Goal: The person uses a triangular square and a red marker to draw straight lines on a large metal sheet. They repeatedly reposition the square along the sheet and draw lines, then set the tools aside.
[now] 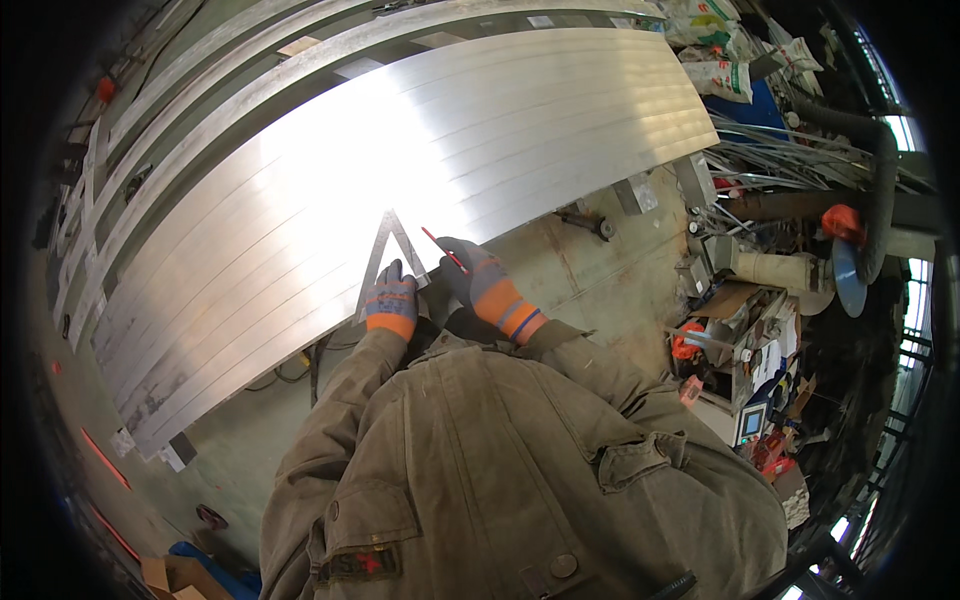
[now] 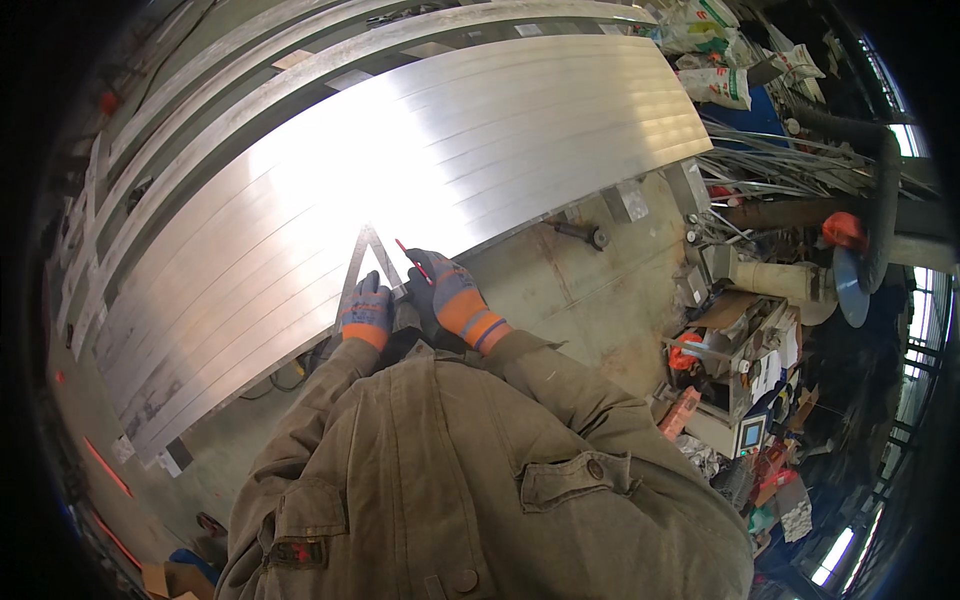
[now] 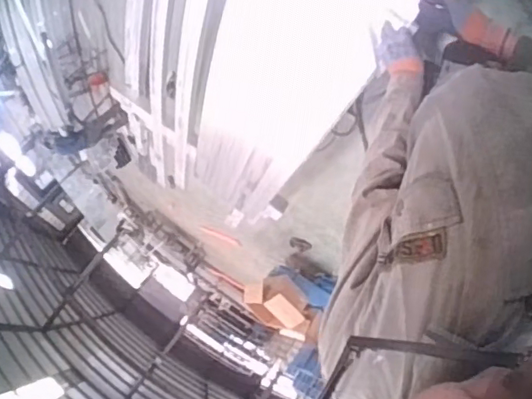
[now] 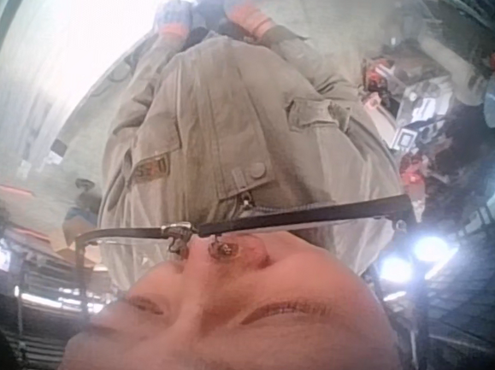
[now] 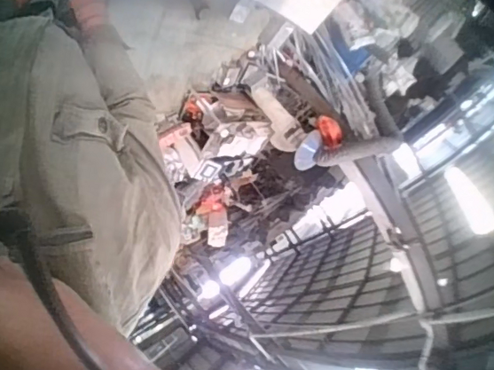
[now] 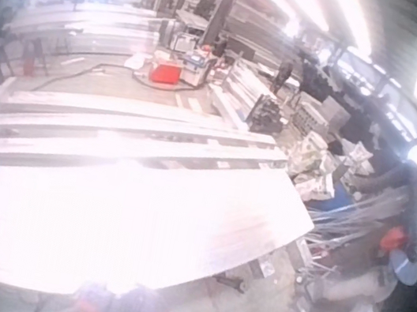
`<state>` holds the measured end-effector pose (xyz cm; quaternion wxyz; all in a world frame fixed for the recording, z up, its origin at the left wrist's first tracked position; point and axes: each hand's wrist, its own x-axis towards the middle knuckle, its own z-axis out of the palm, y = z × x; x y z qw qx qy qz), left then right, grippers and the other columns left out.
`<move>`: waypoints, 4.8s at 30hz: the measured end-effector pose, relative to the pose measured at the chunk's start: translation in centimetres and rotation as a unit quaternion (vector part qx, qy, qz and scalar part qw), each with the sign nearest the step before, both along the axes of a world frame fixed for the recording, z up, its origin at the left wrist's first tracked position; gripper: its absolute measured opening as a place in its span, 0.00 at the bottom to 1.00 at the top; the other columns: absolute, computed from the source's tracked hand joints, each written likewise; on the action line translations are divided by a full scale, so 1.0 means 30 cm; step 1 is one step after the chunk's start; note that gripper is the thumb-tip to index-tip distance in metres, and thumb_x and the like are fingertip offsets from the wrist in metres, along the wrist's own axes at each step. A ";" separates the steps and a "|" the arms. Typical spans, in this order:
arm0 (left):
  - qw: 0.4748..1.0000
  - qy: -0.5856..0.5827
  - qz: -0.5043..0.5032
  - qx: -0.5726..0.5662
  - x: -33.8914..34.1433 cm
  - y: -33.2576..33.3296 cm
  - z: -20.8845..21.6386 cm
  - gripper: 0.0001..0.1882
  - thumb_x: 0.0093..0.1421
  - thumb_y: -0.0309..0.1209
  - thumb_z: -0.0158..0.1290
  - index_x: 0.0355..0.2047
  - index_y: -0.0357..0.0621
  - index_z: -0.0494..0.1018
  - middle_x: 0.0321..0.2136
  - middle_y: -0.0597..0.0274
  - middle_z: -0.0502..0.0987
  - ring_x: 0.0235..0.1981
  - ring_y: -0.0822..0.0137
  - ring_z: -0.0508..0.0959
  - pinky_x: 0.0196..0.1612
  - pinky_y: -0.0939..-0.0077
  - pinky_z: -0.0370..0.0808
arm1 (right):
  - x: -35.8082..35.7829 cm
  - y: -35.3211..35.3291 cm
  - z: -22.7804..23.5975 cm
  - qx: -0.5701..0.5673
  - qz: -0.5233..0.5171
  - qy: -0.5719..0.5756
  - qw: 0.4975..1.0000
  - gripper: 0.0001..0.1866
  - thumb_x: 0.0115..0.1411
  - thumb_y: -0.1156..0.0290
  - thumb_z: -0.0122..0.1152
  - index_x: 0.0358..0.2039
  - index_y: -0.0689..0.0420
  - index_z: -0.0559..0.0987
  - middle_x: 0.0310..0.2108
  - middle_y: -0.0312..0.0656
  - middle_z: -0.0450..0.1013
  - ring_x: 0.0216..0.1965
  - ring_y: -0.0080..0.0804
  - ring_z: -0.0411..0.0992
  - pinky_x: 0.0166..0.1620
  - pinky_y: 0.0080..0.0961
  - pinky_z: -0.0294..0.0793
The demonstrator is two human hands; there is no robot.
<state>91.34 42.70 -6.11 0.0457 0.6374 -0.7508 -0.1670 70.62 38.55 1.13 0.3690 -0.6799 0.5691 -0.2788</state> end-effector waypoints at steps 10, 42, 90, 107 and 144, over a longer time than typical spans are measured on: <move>1.000 -0.023 -0.009 0.009 -0.007 -0.004 -0.015 0.08 0.66 0.30 0.58 0.42 0.41 0.83 0.67 0.36 0.77 0.61 0.44 0.82 0.61 0.55 0.82 | 0.001 -0.101 -0.030 0.032 0.051 0.008 0.998 0.19 0.74 0.66 0.61 0.63 0.53 0.82 0.57 0.55 0.82 0.58 0.60 0.80 0.62 0.48 0.80; 0.996 -0.075 -0.044 0.017 -0.015 -0.014 0.009 0.12 0.65 0.30 0.57 0.45 0.42 0.86 0.66 0.37 0.78 0.62 0.45 0.82 0.60 0.56 0.83 | 0.115 -0.254 -0.169 -0.033 0.182 0.100 0.978 0.21 0.76 0.63 0.57 0.65 0.55 0.79 0.63 0.51 0.78 0.59 0.56 0.79 0.63 0.48 0.80; 0.990 -0.057 0.047 0.122 0.182 0.058 0.125 0.17 0.70 0.38 0.60 0.55 0.46 0.84 0.77 0.41 0.66 0.76 0.38 0.68 0.74 0.52 0.73 | 0.044 0.069 0.088 0.112 0.070 -0.007 0.991 0.14 0.73 0.61 0.65 0.54 0.51 0.86 0.48 0.52 0.85 0.49 0.57 0.83 0.51 0.45 0.82; 0.987 -0.036 0.030 0.157 0.209 0.062 0.045 0.16 0.74 0.35 0.55 0.56 0.42 0.82 0.78 0.39 0.64 0.78 0.41 0.66 0.73 0.50 0.74 | 0.106 0.023 0.122 0.110 0.079 0.037 0.990 0.15 0.74 0.60 0.64 0.55 0.53 0.85 0.51 0.54 0.83 0.51 0.59 0.82 0.53 0.48 0.82; 0.988 -0.073 -0.037 0.131 0.225 0.046 0.047 0.16 0.67 0.31 0.59 0.54 0.44 0.84 0.75 0.31 0.66 0.73 0.35 0.73 0.68 0.50 0.79 | 0.331 -0.153 -0.177 -0.015 0.224 0.132 0.965 0.26 0.74 0.66 0.57 0.71 0.52 0.75 0.70 0.52 0.74 0.67 0.55 0.74 0.70 0.48 0.74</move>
